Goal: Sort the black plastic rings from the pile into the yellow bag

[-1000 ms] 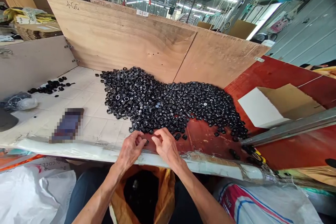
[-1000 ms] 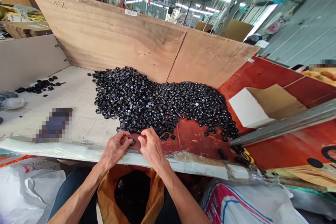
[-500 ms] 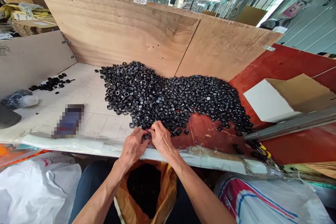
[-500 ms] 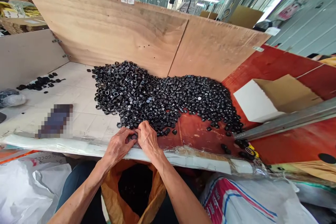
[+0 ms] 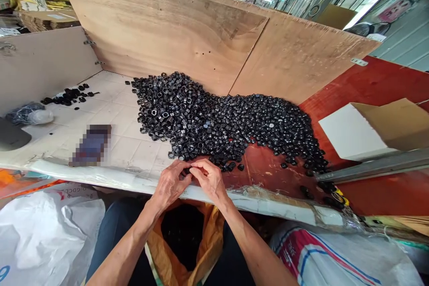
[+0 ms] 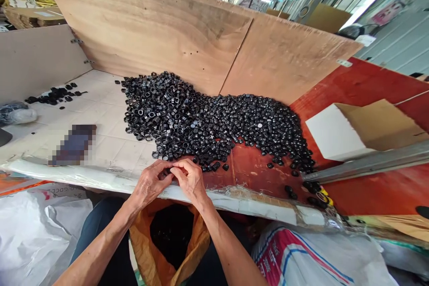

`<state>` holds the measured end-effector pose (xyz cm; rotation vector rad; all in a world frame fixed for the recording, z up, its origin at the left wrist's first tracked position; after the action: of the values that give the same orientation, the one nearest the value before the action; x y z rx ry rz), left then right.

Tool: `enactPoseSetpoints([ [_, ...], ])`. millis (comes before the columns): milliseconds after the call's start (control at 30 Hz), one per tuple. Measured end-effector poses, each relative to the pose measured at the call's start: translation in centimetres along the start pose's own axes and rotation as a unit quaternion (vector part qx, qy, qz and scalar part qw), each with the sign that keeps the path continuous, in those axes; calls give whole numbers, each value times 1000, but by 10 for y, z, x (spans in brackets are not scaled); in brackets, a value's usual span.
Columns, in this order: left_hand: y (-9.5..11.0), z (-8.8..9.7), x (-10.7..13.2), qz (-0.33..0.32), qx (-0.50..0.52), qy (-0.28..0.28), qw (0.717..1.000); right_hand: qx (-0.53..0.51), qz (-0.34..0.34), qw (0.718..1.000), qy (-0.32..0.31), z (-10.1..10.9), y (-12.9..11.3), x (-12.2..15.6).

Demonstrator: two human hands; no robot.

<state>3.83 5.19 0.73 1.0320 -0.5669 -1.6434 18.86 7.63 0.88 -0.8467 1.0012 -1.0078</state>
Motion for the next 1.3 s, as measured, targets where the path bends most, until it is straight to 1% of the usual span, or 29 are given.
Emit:
enactPoseSetpoints([
  [67, -5, -1, 2, 30, 31, -6, 999, -20, -14, 1000, 16, 2, 5, 1],
  [133, -12, -3, 4, 65, 62, -8, 996, -66, -50, 996, 24, 4, 11, 3],
  [233, -16, -4, 6, 90, 82, -12, 993, -126, -102, 987, 16, 5, 16, 5],
  [300, -16, -4, 6, 95, 82, -11, 992, -125, -99, 987, 14, 7, 14, 5],
  [400, -14, -3, 7, 97, 84, -11, 992, -92, -70, 993, 6, 8, 9, 3],
  [533, -14, -2, 9, 97, 107, -6, 990, -74, -48, 996, 3, 6, 11, 4],
  [667, -15, -1, 11, 90, 162, -12, 983, -63, -42, 997, 8, 5, 14, 7],
  [733, -13, 0, 11, 75, 179, -19, 981, -56, -44, 997, 7, 4, 15, 8],
  [833, -7, 4, 10, 32, 173, -23, 984, -47, -32, 998, 9, 4, 13, 7],
  [933, 0, 7, 9, -15, 148, -19, 989, -13, -12, 1000, 13, 4, 8, 7],
  [1033, 2, 9, 8, -45, 131, -10, 990, 24, -6, 1000, 7, 4, 2, 7],
  [1167, -6, 9, 9, -23, 145, 4, 989, 38, 4, 999, -17, 2, -6, 9],
  [1233, -8, 10, 9, -14, 147, 13, 989, 21, -14, 999, -35, 0, -5, 10],
  [1300, -6, 9, 9, -21, 142, 8, 990, 13, -46, 998, -47, -1, 0, 10],
])
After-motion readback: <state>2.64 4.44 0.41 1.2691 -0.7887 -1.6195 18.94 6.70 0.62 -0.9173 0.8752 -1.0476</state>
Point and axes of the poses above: each hand's wrist, its own x-axis away from the middle knuckle, its own z-axis out of the back of the hand, y = z × x, the point moved 8 cm from there along -x, towards the middle knuckle, and after that the axes turned 1 degree about x, right-handed, at the moved point
